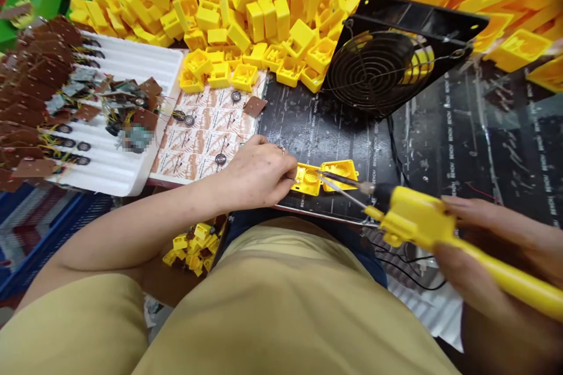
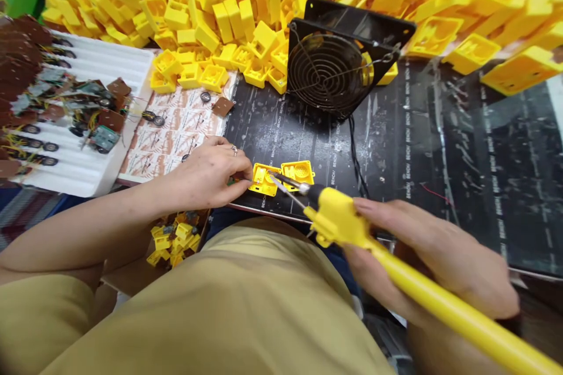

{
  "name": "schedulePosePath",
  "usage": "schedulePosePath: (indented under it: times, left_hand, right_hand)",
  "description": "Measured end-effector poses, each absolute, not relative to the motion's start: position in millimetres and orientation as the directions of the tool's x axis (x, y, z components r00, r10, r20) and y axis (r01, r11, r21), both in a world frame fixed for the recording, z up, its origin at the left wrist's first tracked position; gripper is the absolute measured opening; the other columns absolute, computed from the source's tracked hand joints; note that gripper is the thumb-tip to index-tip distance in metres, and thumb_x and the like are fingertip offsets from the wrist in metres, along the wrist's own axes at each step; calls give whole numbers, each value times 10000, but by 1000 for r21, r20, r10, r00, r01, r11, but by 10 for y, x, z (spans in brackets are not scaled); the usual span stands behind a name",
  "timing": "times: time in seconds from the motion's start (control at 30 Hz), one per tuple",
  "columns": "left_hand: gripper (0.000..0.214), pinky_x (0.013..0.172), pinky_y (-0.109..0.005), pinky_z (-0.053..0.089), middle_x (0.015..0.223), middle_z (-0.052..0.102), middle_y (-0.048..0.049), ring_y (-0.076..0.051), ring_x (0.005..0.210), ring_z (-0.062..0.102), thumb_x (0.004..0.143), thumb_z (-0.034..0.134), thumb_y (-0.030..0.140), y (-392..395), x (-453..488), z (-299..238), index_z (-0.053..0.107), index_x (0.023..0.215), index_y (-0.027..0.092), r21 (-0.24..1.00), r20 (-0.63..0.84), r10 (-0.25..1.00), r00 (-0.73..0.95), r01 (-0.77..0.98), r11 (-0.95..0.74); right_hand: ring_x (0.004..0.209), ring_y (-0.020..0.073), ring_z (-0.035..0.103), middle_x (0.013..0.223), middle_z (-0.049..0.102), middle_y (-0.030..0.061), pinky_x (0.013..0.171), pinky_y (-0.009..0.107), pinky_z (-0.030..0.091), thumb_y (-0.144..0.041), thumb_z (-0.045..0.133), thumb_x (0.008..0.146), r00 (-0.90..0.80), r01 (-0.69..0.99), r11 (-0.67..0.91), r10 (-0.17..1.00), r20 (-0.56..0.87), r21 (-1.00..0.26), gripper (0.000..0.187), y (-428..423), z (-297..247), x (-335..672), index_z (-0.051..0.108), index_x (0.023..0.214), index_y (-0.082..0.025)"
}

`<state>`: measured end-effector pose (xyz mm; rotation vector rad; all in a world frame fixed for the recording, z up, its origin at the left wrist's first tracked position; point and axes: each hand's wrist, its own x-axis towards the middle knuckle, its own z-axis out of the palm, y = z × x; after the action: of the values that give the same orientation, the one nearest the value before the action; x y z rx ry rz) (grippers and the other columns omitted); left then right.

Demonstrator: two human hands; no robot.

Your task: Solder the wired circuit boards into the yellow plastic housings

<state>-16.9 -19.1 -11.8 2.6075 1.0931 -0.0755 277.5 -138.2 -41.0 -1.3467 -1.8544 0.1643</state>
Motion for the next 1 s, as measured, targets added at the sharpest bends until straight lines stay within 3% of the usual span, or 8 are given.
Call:
schedulePosePath:
  times: [0.1, 0.17, 0.33, 0.4, 0.57, 0.7, 0.87, 1.0]
  left_hand:
    - [195, 841, -383, 368, 741, 706, -28, -192, 743, 629, 828, 498, 188, -186, -148, -95, 668, 732, 181, 247, -184, 679, 711, 702, -668]
    - [197, 848, -390, 369, 746, 707, -34, -197, 752, 631, 823, 493, 183, -186, -140, -80, 666, 729, 178, 235, -192, 676, 712, 702, -672]
    - [206, 844, -387, 373, 745, 707, -40, -195, 747, 630, 822, 482, 184, -179, -131, -67, 661, 720, 173, 218, -194, 676, 711, 703, -677]
    - [204, 838, -382, 373, 742, 706, -40, -190, 739, 629, 820, 484, 188, -176, -130, -72, 660, 719, 172, 216, -185, 670, 719, 695, -686]
    - [189, 818, -385, 376, 727, 701, -43, -196, 727, 630, 805, 497, 203, -168, -109, -67, 649, 696, 171, 192, -190, 673, 715, 699, -689]
    - [190, 821, -397, 381, 734, 699, -49, -208, 741, 634, 804, 494, 209, -162, -93, -46, 646, 697, 173, 167, -229, 677, 700, 713, -681]
    - [185, 810, -386, 378, 725, 688, -44, -201, 753, 622, 810, 502, 219, -163, -108, -67, 643, 698, 177, 148, -170, 654, 737, 676, -722]
    - [194, 791, -386, 378, 735, 687, -48, -202, 760, 606, 821, 501, 224, -179, -111, -75, 644, 698, 179, 113, -137, 645, 752, 659, -744]
  right_hand:
    - [613, 158, 674, 858, 734, 32, 478, 249, 557, -255, 835, 719, -306, 556, 607, 785, 539, -568, 651, -1162, -403, 2679, 583, 1313, -345]
    - [647, 144, 684, 809, 724, 22, 510, 219, 569, -186, 813, 738, -408, 475, 687, 725, 555, -549, 672, -1118, -354, 2622, 541, 1344, -287]
    - [638, 107, 663, 751, 693, 39, 614, 197, 584, -267, 704, 862, -521, 518, 749, 659, 543, -412, 127, -1117, -295, 2548, 634, 940, -194]
    - [633, 101, 662, 752, 692, 23, 614, 194, 587, -263, 706, 861, -566, 534, 758, 649, 508, -375, 93, -1095, -265, 2514, 628, 857, -213]
    - [692, 120, 679, 769, 708, 31, 634, 241, 606, -118, 772, 769, -591, 457, 806, 592, 548, -377, 253, -1022, -104, 2400, 617, 957, -185]
    - [695, 118, 678, 778, 711, 31, 633, 235, 612, -122, 799, 732, -635, 419, 852, 521, 570, -313, 262, -1019, -94, 2483, 629, 922, -185]
    - [727, 152, 691, 797, 698, 33, 628, 244, 622, -61, 861, 585, -587, 474, 803, 595, 550, -363, 433, -1077, -186, 2664, 654, 945, -188]
    - [696, 149, 687, 773, 694, 26, 608, 240, 620, -57, 836, 621, -597, 423, 837, 546, 587, -348, 379, -1066, -173, 2623, 650, 917, -203]
